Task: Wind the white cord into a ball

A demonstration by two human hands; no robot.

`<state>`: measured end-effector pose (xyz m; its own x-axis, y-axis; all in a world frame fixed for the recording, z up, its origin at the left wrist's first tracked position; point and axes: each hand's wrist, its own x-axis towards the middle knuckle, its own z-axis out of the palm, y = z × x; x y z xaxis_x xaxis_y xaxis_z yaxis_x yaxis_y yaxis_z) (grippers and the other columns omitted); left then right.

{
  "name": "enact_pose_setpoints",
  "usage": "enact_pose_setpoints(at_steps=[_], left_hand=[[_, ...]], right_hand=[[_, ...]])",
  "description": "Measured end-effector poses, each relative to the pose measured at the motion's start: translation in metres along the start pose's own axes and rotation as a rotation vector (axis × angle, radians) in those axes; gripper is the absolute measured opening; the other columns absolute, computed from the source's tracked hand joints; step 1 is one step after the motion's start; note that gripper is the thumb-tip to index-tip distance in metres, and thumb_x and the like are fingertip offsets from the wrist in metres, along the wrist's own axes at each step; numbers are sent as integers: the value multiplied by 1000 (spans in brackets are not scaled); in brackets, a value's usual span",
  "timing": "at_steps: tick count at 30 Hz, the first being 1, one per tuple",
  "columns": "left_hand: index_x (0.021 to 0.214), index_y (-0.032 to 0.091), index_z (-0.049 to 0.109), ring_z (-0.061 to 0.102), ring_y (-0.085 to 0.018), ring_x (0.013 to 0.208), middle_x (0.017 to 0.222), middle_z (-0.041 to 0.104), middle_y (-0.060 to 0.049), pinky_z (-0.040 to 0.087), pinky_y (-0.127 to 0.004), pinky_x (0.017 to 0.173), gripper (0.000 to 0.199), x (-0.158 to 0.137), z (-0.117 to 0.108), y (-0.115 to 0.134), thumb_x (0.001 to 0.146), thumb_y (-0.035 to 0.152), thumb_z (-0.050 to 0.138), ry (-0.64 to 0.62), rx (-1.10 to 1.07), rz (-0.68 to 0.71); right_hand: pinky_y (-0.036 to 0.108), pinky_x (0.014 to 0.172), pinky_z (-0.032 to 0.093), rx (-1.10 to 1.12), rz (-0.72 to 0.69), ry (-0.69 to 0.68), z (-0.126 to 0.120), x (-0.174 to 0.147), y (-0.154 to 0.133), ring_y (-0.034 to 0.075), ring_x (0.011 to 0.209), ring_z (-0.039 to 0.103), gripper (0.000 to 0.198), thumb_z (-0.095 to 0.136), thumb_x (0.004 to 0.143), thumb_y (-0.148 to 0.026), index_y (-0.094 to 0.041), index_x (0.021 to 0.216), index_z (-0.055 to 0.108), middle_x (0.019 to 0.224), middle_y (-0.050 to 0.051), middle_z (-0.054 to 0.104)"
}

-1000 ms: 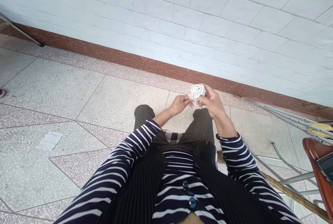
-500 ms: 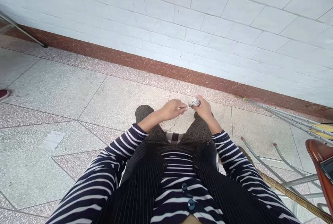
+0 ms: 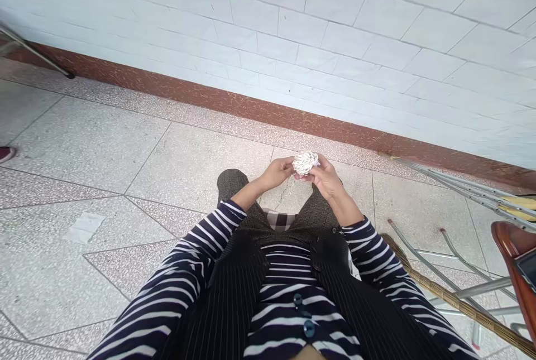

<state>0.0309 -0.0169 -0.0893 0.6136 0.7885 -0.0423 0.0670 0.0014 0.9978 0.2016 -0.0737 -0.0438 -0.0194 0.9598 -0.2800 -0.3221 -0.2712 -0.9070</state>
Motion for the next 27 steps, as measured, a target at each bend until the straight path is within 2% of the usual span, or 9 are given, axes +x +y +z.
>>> enact_pose_setpoints(at_steps=[4,7,11,15,18,22,24,27], left_hand=[[112,11,64,67,-17,74,79,70,-3,51,-29,75,35,-13,8,14,83,29,71,-40,-169,-26],[117,12,62,68,-20,85,93,72,-8,51,-31,81,50,-19,6,23,77,34,79,-71,-267,-43],[115,12,64,65,-25,99,104,71,-11,48,-34,90,58,-21,3,25,76,52,79,-26,-237,-24],[115,11,65,63,-27,102,106,71,-12,46,-35,90,65,-20,4,23,77,63,74,51,-204,11],[119,12,65,62,-27,105,108,71,-13,45,-36,93,65,-21,6,22,80,64,71,60,-197,27],[118,12,67,62,-27,108,113,71,-13,44,-37,97,62,-24,5,21,81,63,70,71,-201,23],[116,13,67,62,-27,109,113,71,-13,44,-37,98,60,-26,4,19,82,62,70,87,-201,18],[110,13,68,65,-27,105,100,74,-11,45,-38,98,55,-30,1,18,84,61,68,102,-219,6]], right_hand=[[33,54,59,-110,-53,96,9,1,2,16,55,64,51,85,63,-37,-25,103,56,75,-2,67],[33,52,56,-260,-123,96,12,-1,4,17,56,63,55,83,64,-39,-26,111,55,78,-2,67],[32,60,58,-467,-217,110,14,-4,2,21,74,68,54,77,72,-38,-27,121,57,93,3,69],[33,67,61,-536,-230,52,14,-11,-9,26,97,68,58,74,79,-39,-29,133,57,116,7,68],[33,68,62,-535,-225,-26,11,-17,-15,28,109,66,65,74,81,-40,-33,142,53,132,8,63],[35,69,63,-547,-206,-74,7,-18,-14,28,109,65,72,73,82,-41,-35,149,46,133,8,62],[38,73,63,-609,-238,-51,7,-20,-16,28,110,64,72,75,81,-40,-36,148,48,132,8,61],[49,86,61,-669,-398,64,17,-35,-33,31,120,57,67,73,82,-37,-41,145,50,137,8,55]])
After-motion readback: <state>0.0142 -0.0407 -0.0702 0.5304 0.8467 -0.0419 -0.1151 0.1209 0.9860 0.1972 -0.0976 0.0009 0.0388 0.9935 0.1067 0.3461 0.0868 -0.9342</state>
